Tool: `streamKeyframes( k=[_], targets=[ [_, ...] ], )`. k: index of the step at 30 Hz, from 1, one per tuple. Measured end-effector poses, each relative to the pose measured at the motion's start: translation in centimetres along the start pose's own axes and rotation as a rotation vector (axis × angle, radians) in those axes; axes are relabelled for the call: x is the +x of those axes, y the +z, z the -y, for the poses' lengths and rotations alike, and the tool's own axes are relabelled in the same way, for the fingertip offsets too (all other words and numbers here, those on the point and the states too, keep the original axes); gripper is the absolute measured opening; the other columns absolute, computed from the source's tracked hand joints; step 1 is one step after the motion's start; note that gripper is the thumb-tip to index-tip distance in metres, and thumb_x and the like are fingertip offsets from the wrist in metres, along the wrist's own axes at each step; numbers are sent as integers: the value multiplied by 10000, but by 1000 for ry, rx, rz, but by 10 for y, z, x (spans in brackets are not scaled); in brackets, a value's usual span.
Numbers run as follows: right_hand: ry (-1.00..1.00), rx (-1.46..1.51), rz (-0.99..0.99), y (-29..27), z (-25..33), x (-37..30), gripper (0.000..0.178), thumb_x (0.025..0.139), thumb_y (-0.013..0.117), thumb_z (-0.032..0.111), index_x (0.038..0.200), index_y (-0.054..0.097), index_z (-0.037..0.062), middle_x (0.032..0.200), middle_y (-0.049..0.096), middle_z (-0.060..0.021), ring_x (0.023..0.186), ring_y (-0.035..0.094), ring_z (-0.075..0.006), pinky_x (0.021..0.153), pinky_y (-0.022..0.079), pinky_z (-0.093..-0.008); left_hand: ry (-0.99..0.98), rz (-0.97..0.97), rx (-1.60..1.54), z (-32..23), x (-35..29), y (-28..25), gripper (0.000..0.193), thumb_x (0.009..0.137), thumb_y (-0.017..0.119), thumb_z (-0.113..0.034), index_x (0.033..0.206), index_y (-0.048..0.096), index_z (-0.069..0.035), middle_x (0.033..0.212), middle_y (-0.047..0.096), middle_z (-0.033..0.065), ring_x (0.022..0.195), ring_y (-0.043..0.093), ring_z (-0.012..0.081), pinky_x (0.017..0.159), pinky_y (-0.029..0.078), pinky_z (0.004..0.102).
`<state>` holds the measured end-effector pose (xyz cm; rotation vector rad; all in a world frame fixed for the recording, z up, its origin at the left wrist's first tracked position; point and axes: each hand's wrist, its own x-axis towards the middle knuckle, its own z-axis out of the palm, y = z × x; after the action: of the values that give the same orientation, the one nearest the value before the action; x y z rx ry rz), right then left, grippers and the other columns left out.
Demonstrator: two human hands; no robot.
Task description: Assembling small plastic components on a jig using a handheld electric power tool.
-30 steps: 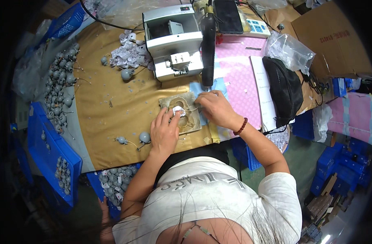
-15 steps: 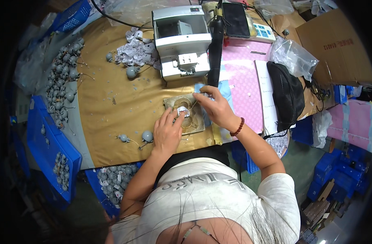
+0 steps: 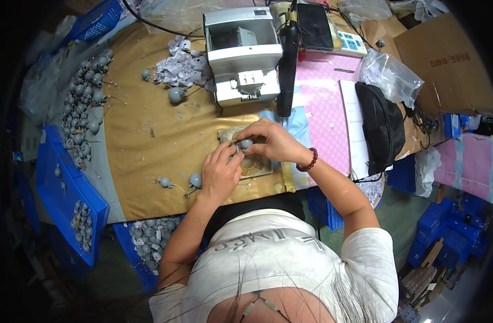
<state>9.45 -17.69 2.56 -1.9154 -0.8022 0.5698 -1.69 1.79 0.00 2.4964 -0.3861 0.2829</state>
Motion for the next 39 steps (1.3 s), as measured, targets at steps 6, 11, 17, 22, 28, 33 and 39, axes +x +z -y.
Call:
streamKeyframes(
  k=[6, 11, 17, 22, 28, 33, 39],
  targets=[
    [30, -300, -59, 7, 17, 5, 436, 758, 811, 82, 1177, 690, 85, 1059, 587, -126, 1054, 497, -337, 966, 402, -425, 4, -21, 11, 3, 2, 3, 285, 767, 724, -120, 1048, 684, -89, 1089, 633, 72, 1180, 576, 276, 903, 473, 419],
    [1, -343, -165, 14, 12, 2, 568, 762, 810, 76, 1291, 604, 73, 1127, 552, -154, 1058, 489, -345, 954, 413, -413, -174, -31, -36, -12, 23, -1, 317, 777, 725, -136, 1082, 644, -108, 1034, 623, 59, 1049, 588, 269, 836, 478, 429],
    [-152, -395, -968, -22, -4, 13, 455, 872, 686, 58, 1303, 559, -12, 1243, 549, -180, 1112, 510, -342, 959, 428, -409, -170, -17, 33, -13, 26, 2, 323, 785, 730, -141, 1091, 636, -99, 1016, 625, 56, 1001, 581, 272, 801, 480, 420],
    [206, 157, -766, -73, -53, 36, 553, 887, 764, 175, 1335, 516, -33, 980, 682, -77, 846, 622, -137, 765, 512, -291, -163, -13, -2, -14, 29, 2, 316, 790, 734, -128, 1090, 643, -84, 1002, 625, 78, 982, 578, 295, 809, 476, 422],
    [-409, 187, -1072, -65, 21, 30, 609, 789, 768, -48, 1303, 443, -11, 971, 635, -54, 897, 643, -134, 803, 533, -284, -169, -37, 12, -14, 27, 6, 322, 774, 721, -127, 1083, 640, -82, 1020, 630, 61, 991, 577, 271, 792, 488, 417],
    [-500, 505, -763, -75, 79, 57, 519, 843, 708, -94, 1310, 491, -31, 827, 660, -19, 707, 643, -110, 664, 534, -263, -183, -31, -31, -14, 26, 5, 338, 769, 713, -117, 1098, 648, -81, 1028, 633, 74, 1017, 574, 285, 814, 491, 430],
    [-447, 397, -722, -68, 78, 102, 372, 860, 731, -24, 1155, 505, -2, 776, 654, -42, 635, 637, -124, 597, 525, -276, -194, -56, -59, -14, 26, 6, 326, 787, 722, -107, 1103, 657, -54, 1010, 633, 111, 983, 570, 342, 826, 506, 449]
  ],
)
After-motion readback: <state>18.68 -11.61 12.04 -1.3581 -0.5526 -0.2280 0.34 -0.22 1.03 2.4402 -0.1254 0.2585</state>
